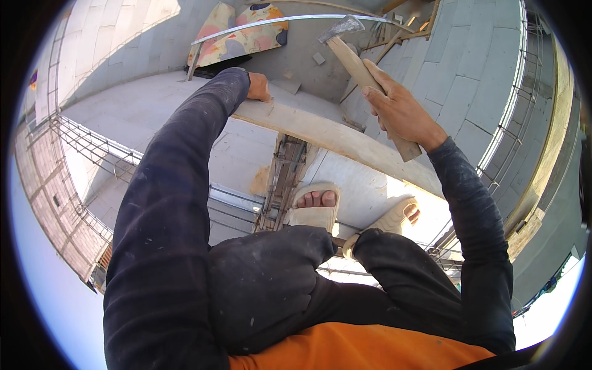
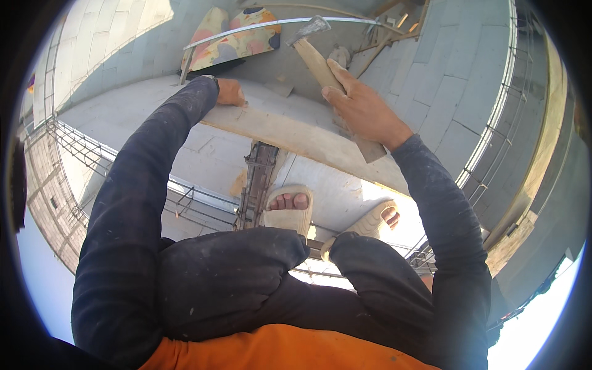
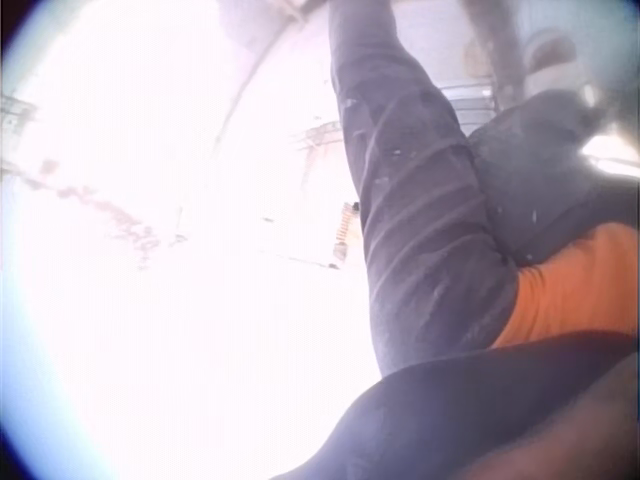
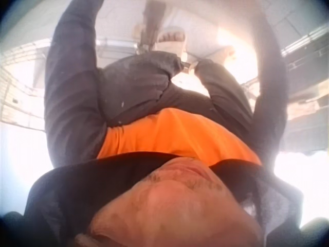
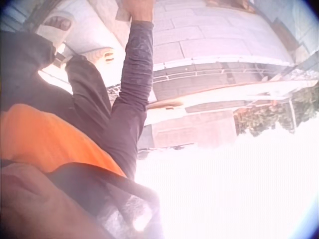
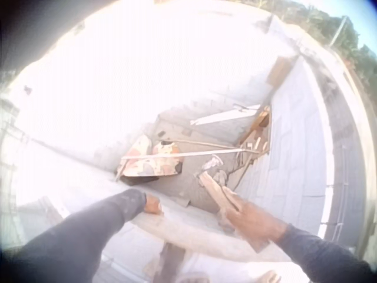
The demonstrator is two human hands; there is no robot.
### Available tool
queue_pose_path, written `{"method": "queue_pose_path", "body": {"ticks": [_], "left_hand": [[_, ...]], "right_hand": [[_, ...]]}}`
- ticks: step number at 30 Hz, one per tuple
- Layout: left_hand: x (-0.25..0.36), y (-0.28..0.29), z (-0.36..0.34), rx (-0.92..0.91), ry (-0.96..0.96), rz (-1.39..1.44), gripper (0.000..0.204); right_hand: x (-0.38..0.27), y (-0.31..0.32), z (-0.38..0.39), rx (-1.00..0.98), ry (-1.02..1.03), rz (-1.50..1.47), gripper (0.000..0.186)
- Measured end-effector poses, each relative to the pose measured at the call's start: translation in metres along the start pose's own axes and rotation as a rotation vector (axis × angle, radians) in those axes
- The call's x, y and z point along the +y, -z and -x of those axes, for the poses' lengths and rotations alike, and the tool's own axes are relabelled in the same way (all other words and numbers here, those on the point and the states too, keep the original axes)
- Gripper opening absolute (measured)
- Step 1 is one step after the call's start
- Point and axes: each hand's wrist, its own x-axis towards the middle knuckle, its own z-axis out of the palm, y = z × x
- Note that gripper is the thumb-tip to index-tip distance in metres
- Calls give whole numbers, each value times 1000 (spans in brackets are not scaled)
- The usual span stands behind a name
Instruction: The person positions and secures plywood pieces using a hammer and nails, then marks and measures a metal channel with a pencil and tape measure.
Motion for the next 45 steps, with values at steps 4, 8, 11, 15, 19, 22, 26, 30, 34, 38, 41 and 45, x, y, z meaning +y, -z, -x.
{"method": "queue_pose_path", "body": {"ticks": [4,8,11,15,19,22,26,30,34,38,41,45], "left_hand": [[-3,3,-5,-22,-45,-12,45],[-2,2,11,-42,-9,-15,51],[8,10,1,-40,1,-79,55],[9,6,3,-9,37,-113,55],[3,-1,7,6,59,-128,57],[7,1,8,4,8,-150,53],[33,22,14,91,-68,-224,45],[9,20,40,128,1,-157,40],[21,21,47,230,-17,-44,37],[46,31,51,391,-166,515,36],[70,33,76,448,-451,1093,37],[116,25,122,596,-711,1521,44]], "right_hand": [[52,-57,-32,-88,276,265,70],[-6,-15,-16,-195,-13,104,68],[19,-27,-25,-36,50,174,64],[7,-38,-28,-297,156,362,68],[-27,-28,-16,-146,76,219,70],[-30,-36,-19,10,12,107,69],[48,-63,-33,3,404,482,77],[-52,-28,1,-278,-142,99,64],[-40,-14,25,-27,-186,-53,41],[-15,-30,40,326,-12,-259,35],[-26,-38,38,362,16,-411,34],[-58,-59,27,385,89,-466,36]]}}
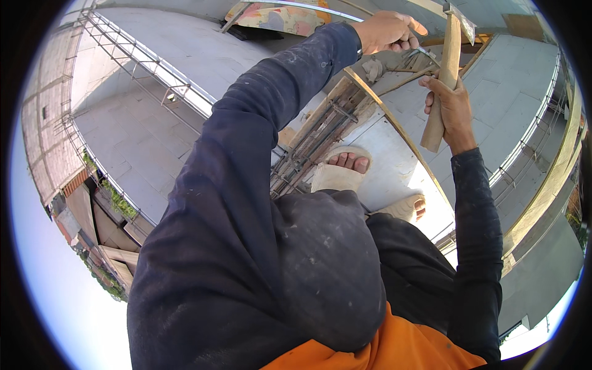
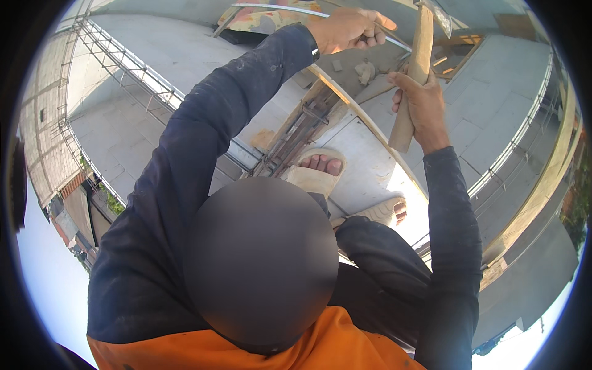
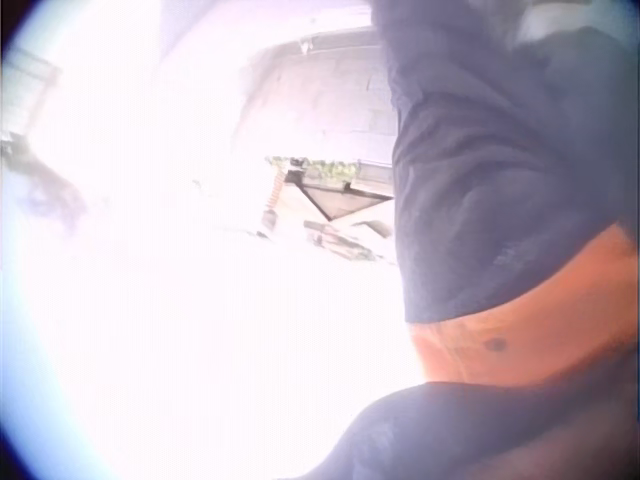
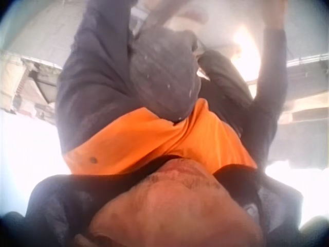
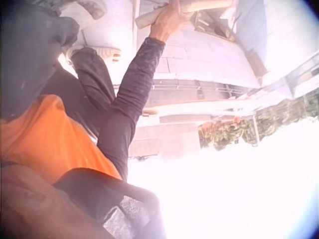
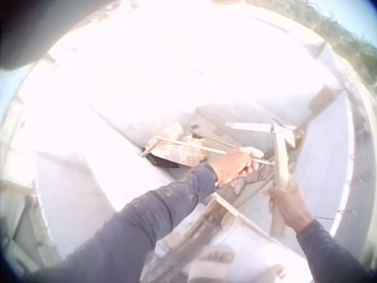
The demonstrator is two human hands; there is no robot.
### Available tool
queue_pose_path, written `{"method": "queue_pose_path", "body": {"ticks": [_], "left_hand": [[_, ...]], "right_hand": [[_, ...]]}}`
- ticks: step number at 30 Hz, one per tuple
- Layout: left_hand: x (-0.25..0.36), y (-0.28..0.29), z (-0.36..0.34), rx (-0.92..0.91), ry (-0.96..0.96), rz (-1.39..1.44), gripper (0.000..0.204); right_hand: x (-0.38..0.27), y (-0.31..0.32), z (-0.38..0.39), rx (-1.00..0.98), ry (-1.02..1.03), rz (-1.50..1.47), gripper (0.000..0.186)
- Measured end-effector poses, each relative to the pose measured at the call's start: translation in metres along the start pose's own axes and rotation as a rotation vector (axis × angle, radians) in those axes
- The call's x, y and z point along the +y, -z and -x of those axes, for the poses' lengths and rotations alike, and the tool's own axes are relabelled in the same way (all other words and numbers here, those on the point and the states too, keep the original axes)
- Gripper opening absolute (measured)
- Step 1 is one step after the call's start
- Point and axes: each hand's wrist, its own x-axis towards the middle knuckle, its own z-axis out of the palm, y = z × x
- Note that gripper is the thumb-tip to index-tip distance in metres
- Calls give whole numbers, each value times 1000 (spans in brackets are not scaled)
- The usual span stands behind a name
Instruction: The person positions and secures plywood pieces using a hammer and nails, then marks and measures a metal channel with a pencil and tape measure.
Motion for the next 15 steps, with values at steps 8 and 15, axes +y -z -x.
{"method": "queue_pose_path", "body": {"ticks": [8,15], "left_hand": [[-11,-21,-2,338,-173,608,48],[12,-34,34,348,-91,399,44]], "right_hand": [[-10,-64,-20,-13,263,36,44],[-9,-64,-47,20,307,38,40]]}}
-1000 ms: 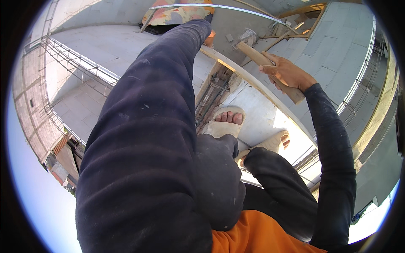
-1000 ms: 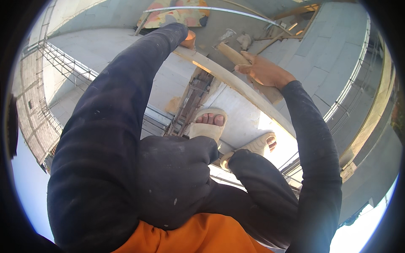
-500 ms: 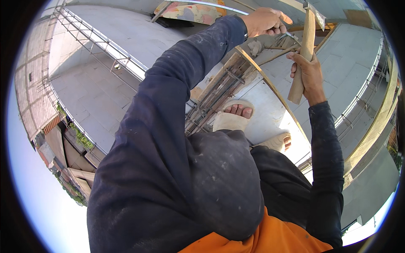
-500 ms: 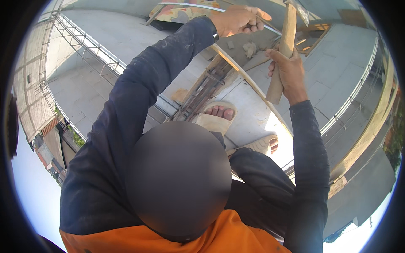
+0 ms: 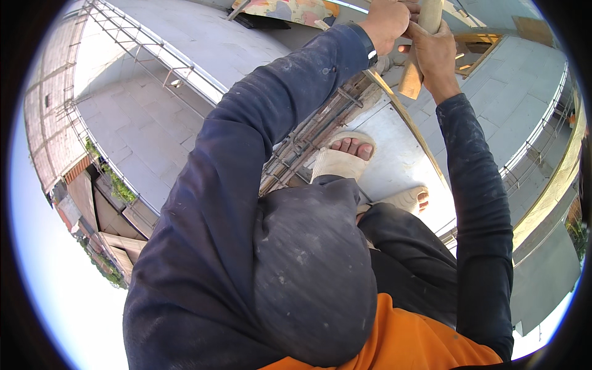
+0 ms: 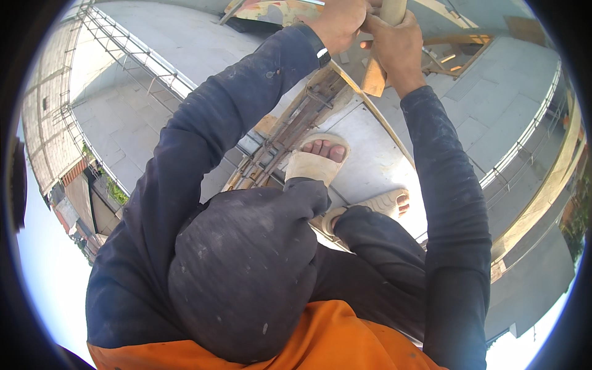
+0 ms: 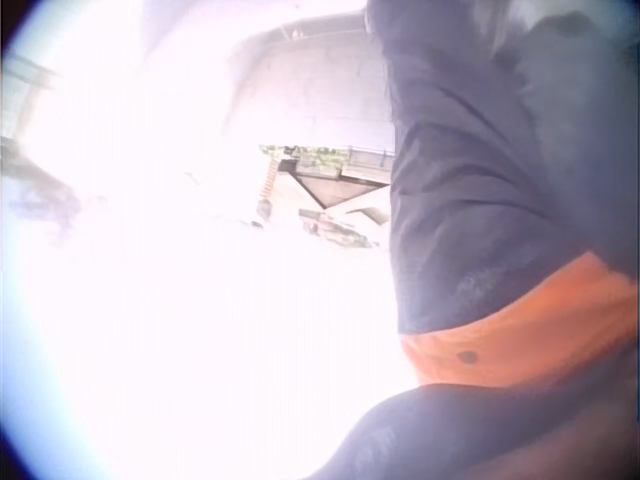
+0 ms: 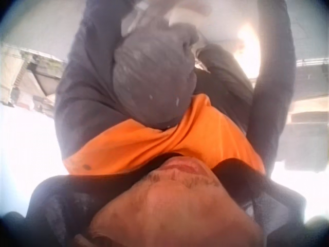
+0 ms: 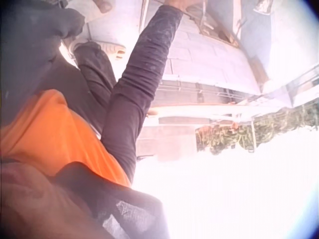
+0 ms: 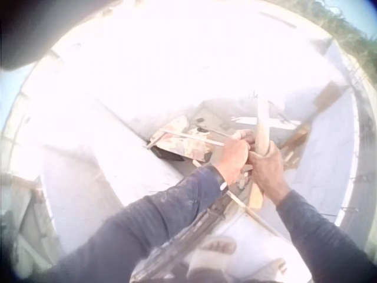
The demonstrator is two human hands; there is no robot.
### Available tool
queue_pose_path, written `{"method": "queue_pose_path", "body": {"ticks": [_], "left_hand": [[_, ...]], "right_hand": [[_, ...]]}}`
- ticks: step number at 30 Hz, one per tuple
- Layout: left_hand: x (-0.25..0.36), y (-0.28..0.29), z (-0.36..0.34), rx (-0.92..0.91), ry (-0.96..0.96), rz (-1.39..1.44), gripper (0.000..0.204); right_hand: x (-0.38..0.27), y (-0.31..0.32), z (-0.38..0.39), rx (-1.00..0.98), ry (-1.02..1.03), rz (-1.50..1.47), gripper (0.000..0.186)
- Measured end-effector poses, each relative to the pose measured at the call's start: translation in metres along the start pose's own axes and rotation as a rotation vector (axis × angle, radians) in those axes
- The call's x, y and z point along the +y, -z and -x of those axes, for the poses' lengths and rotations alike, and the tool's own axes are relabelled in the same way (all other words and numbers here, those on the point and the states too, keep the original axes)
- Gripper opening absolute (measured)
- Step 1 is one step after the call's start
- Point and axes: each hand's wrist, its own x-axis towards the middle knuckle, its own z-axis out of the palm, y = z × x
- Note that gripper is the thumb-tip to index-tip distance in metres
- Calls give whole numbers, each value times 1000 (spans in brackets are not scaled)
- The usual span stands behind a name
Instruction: The person positions and secures plywood pieces using a hammer and nails, then marks and measures a metal channel with a pencil and tape measure.
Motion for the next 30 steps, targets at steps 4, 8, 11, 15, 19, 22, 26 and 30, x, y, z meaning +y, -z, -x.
{"method": "queue_pose_path", "body": {"ticks": [4,8,11,15,19,22,26,30], "left_hand": [[0,7,10,-30,-41,81,44],[-5,28,1,-104,-139,3,35],[9,24,17,-95,-98,-212,28],[17,34,16,-127,124,-471,29],[5,36,2,-90,265,-487,27],[1,44,-30,-134,289,-771,28],[-23,85,-93,-405,360,-1346,28],[-67,105,-120,-581,439,-1531,28]], "right_hand": [[0,-10,-2,-21,24,-17,39],[-7,-16,-3,-27,22,-51,43],[-5,0,-8,-33,15,-52,51],[8,19,-9,-53,-34,-54,55],[19,28,-7,-100,-114,-29,55],[35,49,-9,-155,-240,-11,53],[64,77,0,-253,-418,-6,50],[98,110,25,-339,-538,41,52]]}}
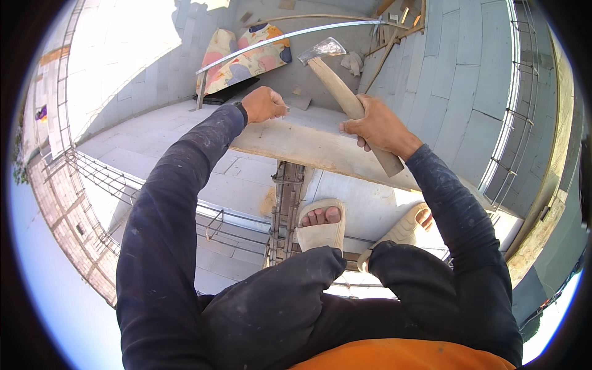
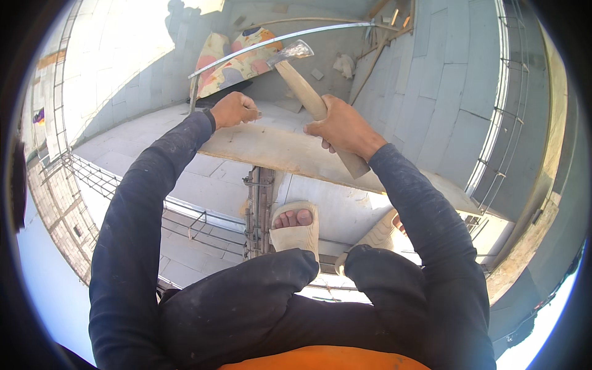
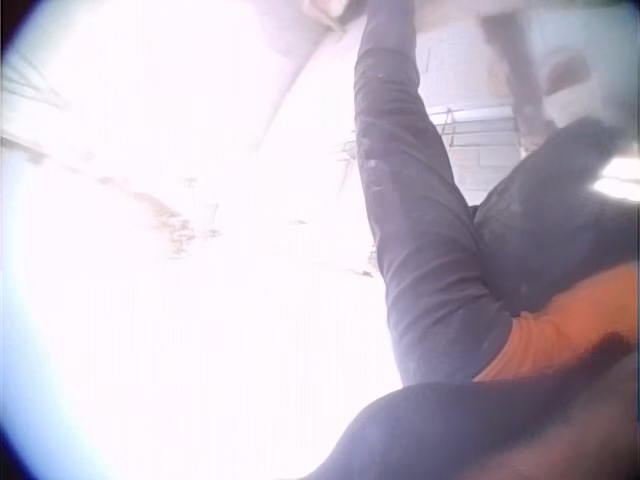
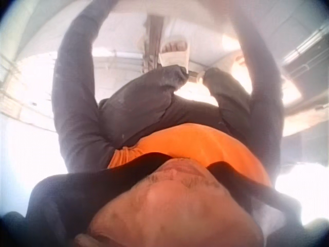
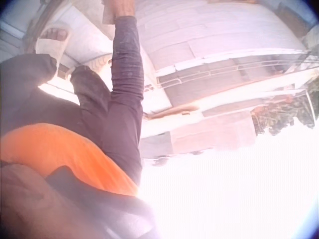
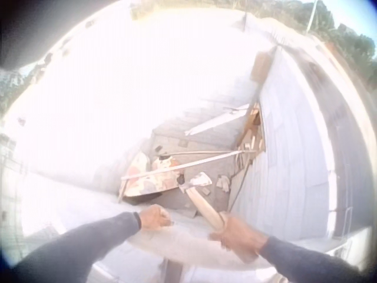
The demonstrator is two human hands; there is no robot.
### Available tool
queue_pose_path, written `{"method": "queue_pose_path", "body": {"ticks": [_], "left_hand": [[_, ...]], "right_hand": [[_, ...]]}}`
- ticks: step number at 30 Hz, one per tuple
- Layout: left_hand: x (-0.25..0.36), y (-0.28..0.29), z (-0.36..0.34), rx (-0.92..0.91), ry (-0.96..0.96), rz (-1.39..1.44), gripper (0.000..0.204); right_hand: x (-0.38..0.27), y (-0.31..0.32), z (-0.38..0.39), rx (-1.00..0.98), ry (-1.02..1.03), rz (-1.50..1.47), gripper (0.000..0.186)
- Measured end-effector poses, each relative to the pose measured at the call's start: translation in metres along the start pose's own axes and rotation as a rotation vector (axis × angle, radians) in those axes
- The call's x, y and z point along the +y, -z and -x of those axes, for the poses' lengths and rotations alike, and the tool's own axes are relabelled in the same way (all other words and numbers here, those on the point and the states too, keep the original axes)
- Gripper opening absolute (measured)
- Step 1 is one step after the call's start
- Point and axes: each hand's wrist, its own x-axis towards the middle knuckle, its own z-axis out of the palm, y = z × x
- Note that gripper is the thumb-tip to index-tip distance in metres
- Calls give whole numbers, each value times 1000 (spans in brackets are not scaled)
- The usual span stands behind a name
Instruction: The person positions and secures plywood pieces using a hammer and nails, then marks and measures a metal channel with a pencil and tape measure.
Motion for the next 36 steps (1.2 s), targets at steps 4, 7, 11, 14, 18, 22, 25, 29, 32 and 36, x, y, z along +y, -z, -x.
{"method": "queue_pose_path", "body": {"ticks": [4,7,11,14,18,22,25,29,32,36], "left_hand": [[-13,-20,-13,-48,62,59,29],[-19,-26,-17,-25,-16,135,30],[-19,-31,-21,-44,-44,136,31],[-18,-33,-22,-51,-26,167,32],[-20,-30,-19,-49,-19,138,31],[-16,-28,-16,-43,17,145,30],[-13,-28,-14,-90,37,163,29],[-15,-28,-16,-103,26,109,29],[-13,-26,-16,-109,31,54,30],[-10,-27,-16,-94,1,49,31]], "right_hand": [[28,8,10,-40,-30,72,55],[33,8,14,-70,-24,89,53],[36,3,13,-93,37,106,59],[34,4,14,-120,4,99,62],[14,11,20,-170,-41,93,64],[35,5,12,-120,91,237,72],[36,1,9,-170,69,297,76],[35,0,7,-210,98,350,77],[31,2,5,-251,122,394,78],[27,-2,3,-162,163,389,78]]}}
